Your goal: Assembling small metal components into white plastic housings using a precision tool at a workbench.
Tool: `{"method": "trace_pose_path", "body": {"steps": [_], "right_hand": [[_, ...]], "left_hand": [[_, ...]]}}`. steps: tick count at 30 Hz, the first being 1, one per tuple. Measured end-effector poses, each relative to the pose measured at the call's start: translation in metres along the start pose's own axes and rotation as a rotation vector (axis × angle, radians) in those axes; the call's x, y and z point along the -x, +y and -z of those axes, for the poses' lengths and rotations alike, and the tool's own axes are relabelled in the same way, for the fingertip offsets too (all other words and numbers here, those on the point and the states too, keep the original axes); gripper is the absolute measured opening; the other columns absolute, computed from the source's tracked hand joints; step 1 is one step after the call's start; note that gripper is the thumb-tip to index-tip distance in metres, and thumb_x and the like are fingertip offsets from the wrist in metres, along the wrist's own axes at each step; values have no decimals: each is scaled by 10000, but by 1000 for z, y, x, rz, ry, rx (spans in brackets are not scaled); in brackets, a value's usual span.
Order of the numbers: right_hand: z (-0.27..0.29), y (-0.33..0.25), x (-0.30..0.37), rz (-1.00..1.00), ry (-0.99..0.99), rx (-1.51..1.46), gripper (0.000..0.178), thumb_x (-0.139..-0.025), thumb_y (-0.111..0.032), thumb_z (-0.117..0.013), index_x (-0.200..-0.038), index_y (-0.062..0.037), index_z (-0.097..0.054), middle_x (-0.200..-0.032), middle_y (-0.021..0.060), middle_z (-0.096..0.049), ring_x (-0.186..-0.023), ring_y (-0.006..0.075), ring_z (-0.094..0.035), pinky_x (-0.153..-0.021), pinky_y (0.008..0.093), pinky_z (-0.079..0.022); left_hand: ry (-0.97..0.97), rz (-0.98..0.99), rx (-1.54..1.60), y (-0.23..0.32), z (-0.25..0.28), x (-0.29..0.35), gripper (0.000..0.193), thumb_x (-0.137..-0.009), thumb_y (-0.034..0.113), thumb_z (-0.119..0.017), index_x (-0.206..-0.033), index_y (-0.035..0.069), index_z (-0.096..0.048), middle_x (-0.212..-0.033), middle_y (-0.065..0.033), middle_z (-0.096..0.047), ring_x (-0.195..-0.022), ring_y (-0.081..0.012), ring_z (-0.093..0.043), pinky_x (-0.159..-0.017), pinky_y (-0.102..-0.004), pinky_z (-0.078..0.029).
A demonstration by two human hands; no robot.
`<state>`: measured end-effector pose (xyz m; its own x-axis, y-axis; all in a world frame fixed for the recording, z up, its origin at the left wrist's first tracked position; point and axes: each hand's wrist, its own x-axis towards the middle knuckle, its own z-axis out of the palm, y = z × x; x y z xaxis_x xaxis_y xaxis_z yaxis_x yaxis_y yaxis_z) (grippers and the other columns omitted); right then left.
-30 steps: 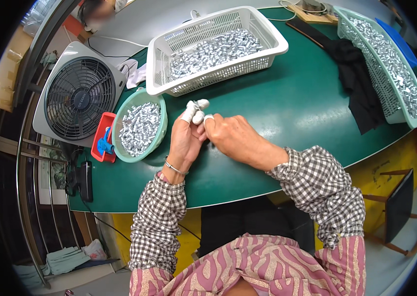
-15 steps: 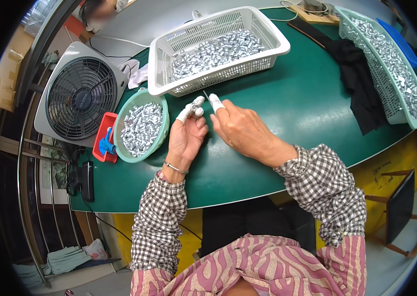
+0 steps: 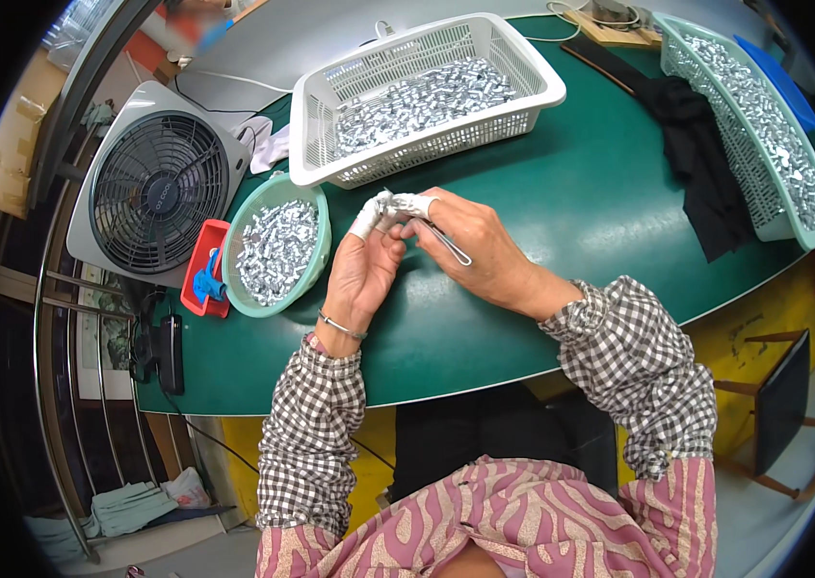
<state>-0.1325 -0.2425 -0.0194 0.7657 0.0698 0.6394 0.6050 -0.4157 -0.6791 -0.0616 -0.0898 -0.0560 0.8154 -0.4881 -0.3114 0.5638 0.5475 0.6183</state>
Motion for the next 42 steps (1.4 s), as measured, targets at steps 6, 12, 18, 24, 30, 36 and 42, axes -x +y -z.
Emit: {"method": "trace_pose_path", "body": {"steps": [6,12,18,24,30,36,42], "right_hand": [[2,-2,2,-81,-45,-18,133,-874,-45,-499,-935,57,-559,-805,94,-572,-706,155,-595,-596,247,-491],[0,0,4,-189,-27,-81,191,-914,-119,-463,-903,45,-560,-729,67,-548,-646,119,-556,-567,233,-462],[-1,1,4,-236,-31,-90,194,-921,-125,-453,-899,37,-557,-733,59,-543,-636,110,-542,-563,233,-452],[0,5,3,-216,-45,-52,148,-905,-100,-477,-900,27,-553,-748,72,-539,-635,131,-547,-557,245,-450],[-3,13,3,77,-20,198,82,-866,-49,-521,-897,23,-547,-826,102,-567,-653,180,-564,-561,266,-453],[1,12,3,117,-9,217,88,-848,-36,-543,-917,17,-553,-885,117,-584,-677,207,-578,-580,285,-464],[3,17,2,11,17,79,102,-855,-37,-528,-933,23,-559,-845,118,-587,-675,214,-577,-603,290,-469]], "left_hand": [[-161,57,52,3,8,-1,247,-899,195,-490,-1092,47,-531,-831,-2,-574,-645,-94,-524,-498,-218,-409],[-97,56,3,2,-3,3,267,-901,179,-479,-1106,14,-522,-825,-25,-574,-626,-104,-525,-501,-225,-426],[-142,62,16,1,-2,3,276,-906,165,-463,-1105,-20,-511,-848,-67,-583,-640,-124,-552,-526,-244,-477],[-127,54,-14,-1,-7,6,270,-910,163,-455,-1100,-20,-512,-856,-71,-581,-652,-130,-570,-525,-244,-496],[-149,17,-74,-1,-8,9,238,-912,165,-452,-1055,-16,-512,-876,-81,-578,-651,-121,-561,-507,-239,-498],[-151,-80,-317,0,-21,18,217,-910,169,-461,-1035,-5,-495,-877,-70,-564,-652,-109,-536,-508,-238,-492],[-224,-22,-202,-1,-20,15,215,-910,177,-467,-1035,5,-492,-875,-61,-559,-648,-100,-519,-496,-236,-472]]}}
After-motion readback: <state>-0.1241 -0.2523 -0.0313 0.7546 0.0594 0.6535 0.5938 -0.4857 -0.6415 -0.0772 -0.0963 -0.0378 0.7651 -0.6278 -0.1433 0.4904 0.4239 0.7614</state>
